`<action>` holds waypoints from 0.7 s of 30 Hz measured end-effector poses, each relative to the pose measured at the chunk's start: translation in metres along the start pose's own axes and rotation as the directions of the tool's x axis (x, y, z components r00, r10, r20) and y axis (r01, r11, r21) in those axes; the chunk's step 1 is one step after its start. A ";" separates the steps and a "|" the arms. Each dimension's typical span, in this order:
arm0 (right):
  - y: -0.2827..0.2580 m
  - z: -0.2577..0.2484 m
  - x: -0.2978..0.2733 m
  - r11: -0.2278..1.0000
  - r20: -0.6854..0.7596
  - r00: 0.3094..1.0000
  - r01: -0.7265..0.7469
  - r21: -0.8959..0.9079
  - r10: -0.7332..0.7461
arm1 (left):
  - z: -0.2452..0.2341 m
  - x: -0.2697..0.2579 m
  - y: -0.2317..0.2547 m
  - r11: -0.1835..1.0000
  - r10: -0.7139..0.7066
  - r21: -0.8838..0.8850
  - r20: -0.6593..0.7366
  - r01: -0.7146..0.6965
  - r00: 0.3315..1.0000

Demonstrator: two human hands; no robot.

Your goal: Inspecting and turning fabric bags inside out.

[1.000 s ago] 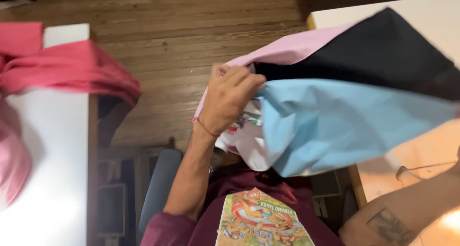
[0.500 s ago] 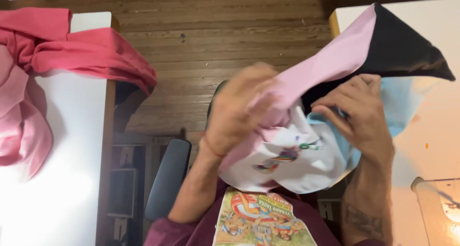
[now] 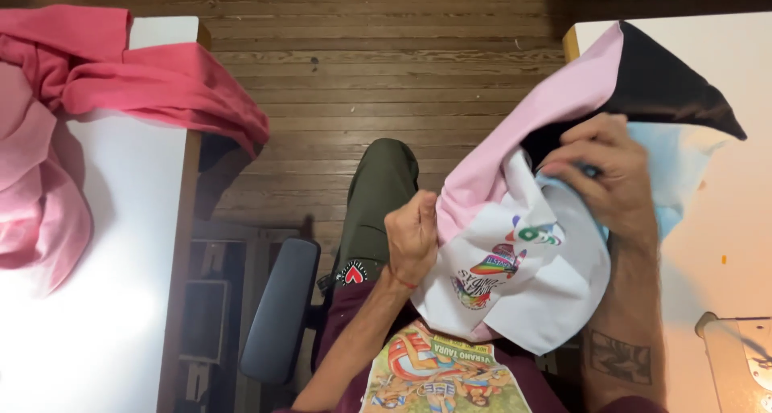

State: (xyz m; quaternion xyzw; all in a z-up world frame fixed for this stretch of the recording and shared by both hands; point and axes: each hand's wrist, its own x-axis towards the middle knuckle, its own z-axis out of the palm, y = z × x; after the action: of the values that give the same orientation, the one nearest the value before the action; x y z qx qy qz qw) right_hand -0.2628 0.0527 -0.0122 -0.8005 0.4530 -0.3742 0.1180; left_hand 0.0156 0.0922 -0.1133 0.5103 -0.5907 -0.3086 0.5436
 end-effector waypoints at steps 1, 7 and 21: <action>-0.005 -0.004 0.000 1.000 0.004 1.000 -0.004 0.003 0.004 | -0.006 0.008 -0.004 1.000 -0.006 0.002 0.001 0.006 1.000; 0.011 -0.027 -0.018 0.899 -0.507 0.860 0.174 0.401 0.060 | -0.029 0.040 -0.037 0.996 -0.061 0.048 -0.169 0.070 0.984; -0.004 -0.036 0.005 0.718 -0.538 0.812 0.513 0.471 -0.228 | -0.063 0.050 0.010 0.934 0.222 0.276 0.041 -0.225 0.974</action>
State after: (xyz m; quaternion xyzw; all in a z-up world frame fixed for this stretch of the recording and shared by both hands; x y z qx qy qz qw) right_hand -0.2840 0.0565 0.0178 -0.6907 0.1511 -0.6846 0.1774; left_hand 0.0784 0.0604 -0.0742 0.5100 -0.6849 -0.1607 0.4950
